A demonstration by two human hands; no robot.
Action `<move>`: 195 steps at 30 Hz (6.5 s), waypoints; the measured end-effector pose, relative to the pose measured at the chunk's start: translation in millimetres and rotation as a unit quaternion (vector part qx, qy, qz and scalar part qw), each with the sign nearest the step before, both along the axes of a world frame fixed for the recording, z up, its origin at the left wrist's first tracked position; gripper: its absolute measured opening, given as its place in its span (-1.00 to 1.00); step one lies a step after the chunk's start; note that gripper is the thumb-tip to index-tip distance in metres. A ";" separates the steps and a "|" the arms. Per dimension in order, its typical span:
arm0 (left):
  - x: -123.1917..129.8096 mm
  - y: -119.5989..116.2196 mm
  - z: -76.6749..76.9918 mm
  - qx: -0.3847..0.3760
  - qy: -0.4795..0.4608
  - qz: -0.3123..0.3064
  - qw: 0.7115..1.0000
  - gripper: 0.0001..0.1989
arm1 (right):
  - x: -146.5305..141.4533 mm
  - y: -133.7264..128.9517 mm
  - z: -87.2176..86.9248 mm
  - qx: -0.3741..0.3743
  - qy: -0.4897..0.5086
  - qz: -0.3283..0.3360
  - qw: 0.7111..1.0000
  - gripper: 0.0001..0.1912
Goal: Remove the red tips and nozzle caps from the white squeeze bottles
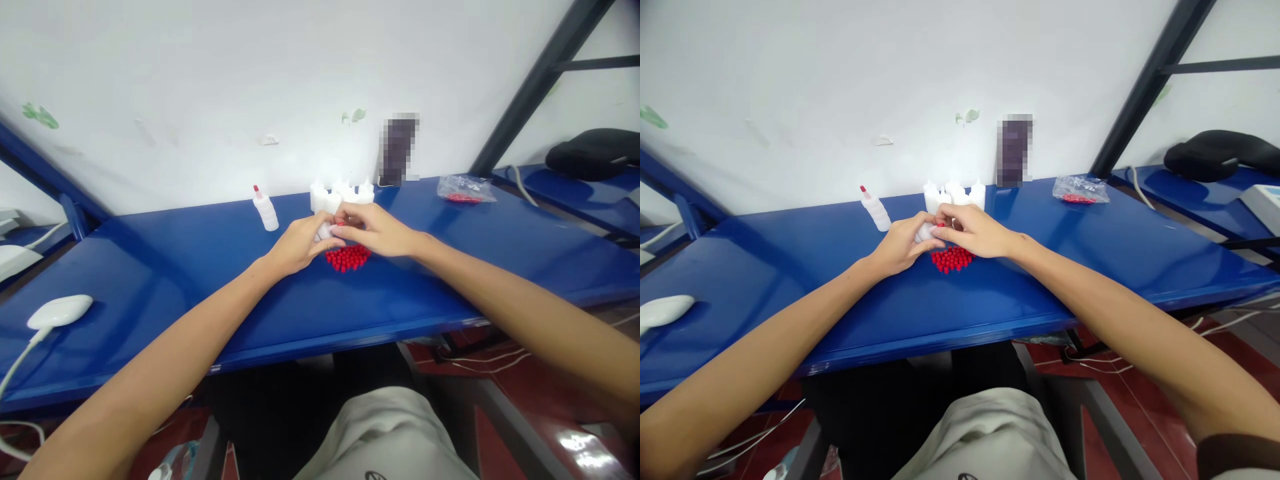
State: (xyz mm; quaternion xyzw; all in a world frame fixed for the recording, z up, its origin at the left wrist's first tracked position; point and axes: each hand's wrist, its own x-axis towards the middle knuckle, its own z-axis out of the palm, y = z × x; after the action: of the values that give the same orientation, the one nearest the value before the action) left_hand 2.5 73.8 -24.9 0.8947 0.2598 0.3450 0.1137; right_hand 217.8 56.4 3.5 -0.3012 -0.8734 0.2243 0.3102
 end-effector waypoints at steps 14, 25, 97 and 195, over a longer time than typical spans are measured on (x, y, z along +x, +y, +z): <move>-1.5 1.0 5.8 0.196 0.100 0.050 0.974 -0.73 | 2.6 3.7 0.6 -0.065 0.057 -0.006 0.996 -0.53; -2.5 0.8 2.4 0.092 0.080 0.028 0.992 -0.75 | 19.0 14.7 1.6 -0.014 -0.176 -0.034 0.984 -0.84; -7.1 1.8 2.3 0.039 0.122 0.066 0.990 -0.71 | 17.4 27.0 -8.8 -0.044 -0.160 -0.001 0.986 -0.74; -2.4 -2.1 2.9 0.108 0.160 0.153 0.969 -0.69 | -16.8 -0.2 0.1 0.134 -0.013 0.030 0.990 -0.64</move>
State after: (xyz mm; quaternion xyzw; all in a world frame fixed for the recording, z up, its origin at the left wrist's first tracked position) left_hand 0.1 71.7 -22.0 0.8948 0.3698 0.2368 -0.0807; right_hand 201.0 56.2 3.6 -0.2332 -0.9084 0.1108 0.3290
